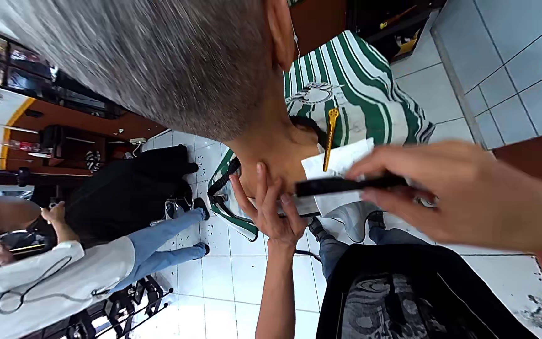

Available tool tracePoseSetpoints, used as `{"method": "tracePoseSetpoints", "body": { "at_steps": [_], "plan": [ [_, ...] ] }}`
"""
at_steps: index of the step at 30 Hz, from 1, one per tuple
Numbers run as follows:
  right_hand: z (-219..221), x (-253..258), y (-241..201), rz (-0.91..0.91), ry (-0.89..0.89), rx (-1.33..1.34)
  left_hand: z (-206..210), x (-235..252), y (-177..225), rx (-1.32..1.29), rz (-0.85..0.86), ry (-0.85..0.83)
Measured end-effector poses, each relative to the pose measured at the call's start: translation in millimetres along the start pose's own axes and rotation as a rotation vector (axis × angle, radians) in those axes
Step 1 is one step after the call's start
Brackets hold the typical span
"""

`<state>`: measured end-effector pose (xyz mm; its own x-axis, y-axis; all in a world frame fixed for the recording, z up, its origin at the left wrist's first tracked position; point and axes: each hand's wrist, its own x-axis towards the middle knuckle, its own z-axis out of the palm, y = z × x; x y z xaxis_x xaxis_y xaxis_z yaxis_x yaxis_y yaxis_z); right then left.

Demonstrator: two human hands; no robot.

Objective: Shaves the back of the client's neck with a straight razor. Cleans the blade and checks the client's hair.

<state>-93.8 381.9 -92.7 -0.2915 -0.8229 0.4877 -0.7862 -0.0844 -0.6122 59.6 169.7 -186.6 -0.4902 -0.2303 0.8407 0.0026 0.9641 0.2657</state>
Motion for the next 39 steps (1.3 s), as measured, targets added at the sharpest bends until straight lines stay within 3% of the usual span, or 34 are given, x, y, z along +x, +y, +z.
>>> {"method": "tracePoseSetpoints", "body": {
  "at_steps": [4, 7, 11, 16, 19, 22, 25, 28, 33, 39],
  "plan": [
    [30.2, -68.3, -3.8, 0.163, 0.163, 0.137, -15.2, -5.1, -2.1, 0.0, -0.027, -0.028],
    [59.4, -90.9, -4.0, 0.29, 0.242, 0.302, -24.9, -10.0, -4.9, -0.02, -0.025, -0.058],
    [86.2, -93.3, 0.8, 0.534, 0.125, 0.596, -38.5, -17.0, -18.7, -0.1, -0.015, -0.111],
    [121.1, -83.3, 12.5, 0.699, 0.189, 1.078, -54.4, -10.4, -45.3, -0.196, 0.058, -0.187],
    [129.7, -82.2, 2.9, 0.744, 0.31, 1.146, -61.7, -6.0, -63.2, -0.247, 0.104, -0.211],
    [136.7, -89.6, -12.7, 0.804, 0.581, 1.073, -66.1, -0.8, -79.5, -0.298, 0.142, -0.237],
    [146.3, -95.8, -38.3, 0.895, 0.892, 0.795, -68.5, 9.0, -88.4, -0.336, 0.167, -0.27],
    [150.9, -94.1, -70.7, 0.894, 0.989, 0.561, -71.2, 20.5, -92.0, -0.347, 0.187, -0.291],
    [119.0, -62.7, -103.7, 0.69, 0.819, 0.262, -66.3, 33.4, -89.9, -0.355, 0.206, -0.277],
    [96.9, 5.8, -110.3, 0.535, 0.415, -0.107, -65.6, 39.5, -90.1, -0.405, 0.186, -0.348]
  ]
}}
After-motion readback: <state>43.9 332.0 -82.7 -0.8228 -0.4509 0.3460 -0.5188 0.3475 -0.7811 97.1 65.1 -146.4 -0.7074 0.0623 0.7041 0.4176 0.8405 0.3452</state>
